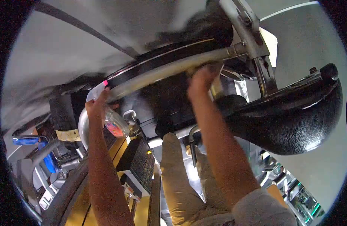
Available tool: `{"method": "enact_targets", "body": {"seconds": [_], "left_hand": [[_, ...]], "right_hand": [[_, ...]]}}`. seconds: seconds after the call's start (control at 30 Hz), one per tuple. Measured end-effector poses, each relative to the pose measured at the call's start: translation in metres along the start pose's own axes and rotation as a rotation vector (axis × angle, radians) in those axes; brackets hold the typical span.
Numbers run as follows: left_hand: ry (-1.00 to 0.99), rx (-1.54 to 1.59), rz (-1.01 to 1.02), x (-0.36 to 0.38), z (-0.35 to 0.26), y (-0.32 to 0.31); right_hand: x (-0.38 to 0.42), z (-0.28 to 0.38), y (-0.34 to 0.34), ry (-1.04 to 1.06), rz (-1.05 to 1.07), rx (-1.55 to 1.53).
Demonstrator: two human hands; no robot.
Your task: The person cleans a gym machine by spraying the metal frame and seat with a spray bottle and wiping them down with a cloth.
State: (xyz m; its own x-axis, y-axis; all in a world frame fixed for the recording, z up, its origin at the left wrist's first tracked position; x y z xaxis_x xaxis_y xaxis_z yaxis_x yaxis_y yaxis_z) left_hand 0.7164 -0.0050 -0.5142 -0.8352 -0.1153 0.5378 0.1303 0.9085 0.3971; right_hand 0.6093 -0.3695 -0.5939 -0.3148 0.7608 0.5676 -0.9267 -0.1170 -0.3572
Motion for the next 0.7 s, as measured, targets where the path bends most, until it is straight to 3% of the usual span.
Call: {"method": "enact_targets", "body": {"seconds": [0.07,0.13,0.2,0.23,0.3,0.33,0.47,0.53,0.6,0.7], "left_hand": [[-0.013,-0.002,0.013,0.001,-0.005,-0.001],[-0.046,0.011,0.047,0.001,-0.008,-0.003],[-0.068,0.024,0.064,0.002,-0.007,-0.002],[-0.079,0.037,0.069,0.002,-0.007,-0.003],[-0.005,0.015,0.046,0.0,-0.001,-0.001],[0.031,0.002,0.031,-0.002,0.002,0.003],[-0.026,-0.029,0.046,0.002,-0.006,0.004],[-0.02,0.09,0.109,0.001,-0.001,0.0],[0.013,0.121,0.115,-0.007,0.005,0.003],[0.029,0.112,0.096,-0.003,0.005,0.001]], "right_hand": [[0.058,-0.032,-0.009,0.144,0.066,0.129],[0.07,-0.038,-0.011,0.136,0.131,0.313],[0.062,-0.028,-0.002,0.123,0.255,0.673],[0.058,-0.024,-0.001,0.213,0.334,0.933],[0.048,-0.028,-0.003,0.261,0.413,0.923],[0.034,-0.049,0.007,0.206,0.403,0.652],[0.018,-0.055,0.014,0.151,0.458,0.5],[0.051,-0.025,-0.011,-0.027,0.324,0.309],[0.09,-0.008,-0.031,-0.283,0.033,0.022],[0.058,-0.021,-0.015,-0.242,0.017,-0.092]]}}
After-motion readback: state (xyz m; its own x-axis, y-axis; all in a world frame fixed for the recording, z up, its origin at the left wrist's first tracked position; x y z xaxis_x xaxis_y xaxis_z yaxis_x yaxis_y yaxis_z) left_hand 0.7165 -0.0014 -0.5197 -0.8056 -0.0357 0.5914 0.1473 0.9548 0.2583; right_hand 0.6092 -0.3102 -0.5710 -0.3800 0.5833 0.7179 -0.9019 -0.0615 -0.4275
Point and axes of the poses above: each hand's wrist, its own x-axis away from the middle knuckle, its own y-axis out of the back of the hand, z = x × y, the point moved 7 cm from there along -x, towards the middle knuckle, and after that the axes turned 15 degrees about -x, right-handed, at the moved point
